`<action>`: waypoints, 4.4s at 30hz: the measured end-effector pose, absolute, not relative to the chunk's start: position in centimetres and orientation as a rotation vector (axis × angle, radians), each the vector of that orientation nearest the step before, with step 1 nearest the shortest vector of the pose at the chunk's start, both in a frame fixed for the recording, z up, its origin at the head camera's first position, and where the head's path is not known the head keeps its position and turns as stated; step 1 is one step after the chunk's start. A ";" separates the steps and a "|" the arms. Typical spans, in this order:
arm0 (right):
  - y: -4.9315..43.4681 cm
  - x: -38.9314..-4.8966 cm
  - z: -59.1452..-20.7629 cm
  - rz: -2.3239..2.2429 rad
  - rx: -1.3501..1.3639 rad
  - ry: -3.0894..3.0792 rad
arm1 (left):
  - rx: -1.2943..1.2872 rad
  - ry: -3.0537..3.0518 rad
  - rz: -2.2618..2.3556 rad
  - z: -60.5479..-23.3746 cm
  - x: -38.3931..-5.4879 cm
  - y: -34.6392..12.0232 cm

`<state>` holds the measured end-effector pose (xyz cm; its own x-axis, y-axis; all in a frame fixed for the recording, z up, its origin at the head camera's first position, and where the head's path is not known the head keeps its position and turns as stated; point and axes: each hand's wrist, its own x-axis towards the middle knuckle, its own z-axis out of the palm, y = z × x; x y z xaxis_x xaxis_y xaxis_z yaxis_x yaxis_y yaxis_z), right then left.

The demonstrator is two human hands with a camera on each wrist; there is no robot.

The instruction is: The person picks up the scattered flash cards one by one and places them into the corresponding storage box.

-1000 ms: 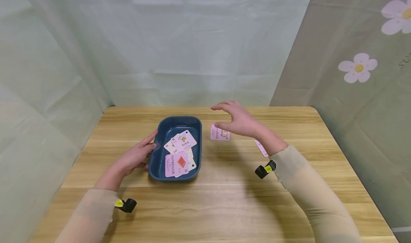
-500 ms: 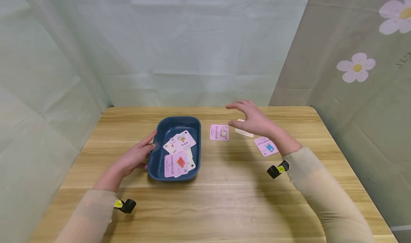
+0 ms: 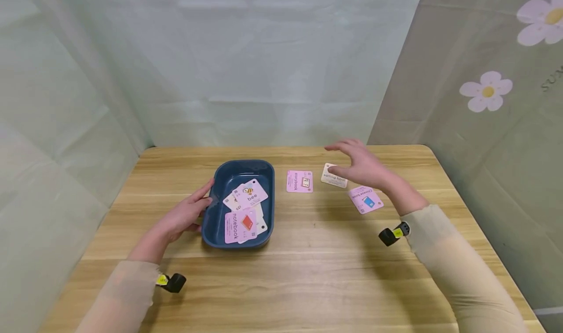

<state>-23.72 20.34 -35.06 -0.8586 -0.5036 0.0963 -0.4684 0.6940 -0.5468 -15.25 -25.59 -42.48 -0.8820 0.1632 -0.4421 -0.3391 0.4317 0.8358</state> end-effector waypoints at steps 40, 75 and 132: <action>28.9 -23.5 -41.5 -0.679 -0.458 2.849 | -0.138 2.223 1.453 -42.4 -15.4 -25.8; 30.8 -23.1 -44.2 -0.481 -0.522 2.850 | -0.128 2.218 1.469 -42.7 -15.3 -25.9; 28.5 -22.1 -45.4 -0.491 -0.574 2.854 | -0.135 2.217 1.476 -42.7 -15.4 -25.9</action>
<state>-22.14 28.53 -45.42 -0.9073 -0.4037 -0.1177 -0.3412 0.8703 -0.3552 -15.43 -25.86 -42.73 -0.8844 0.1739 -0.4332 -0.3325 0.4165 0.8461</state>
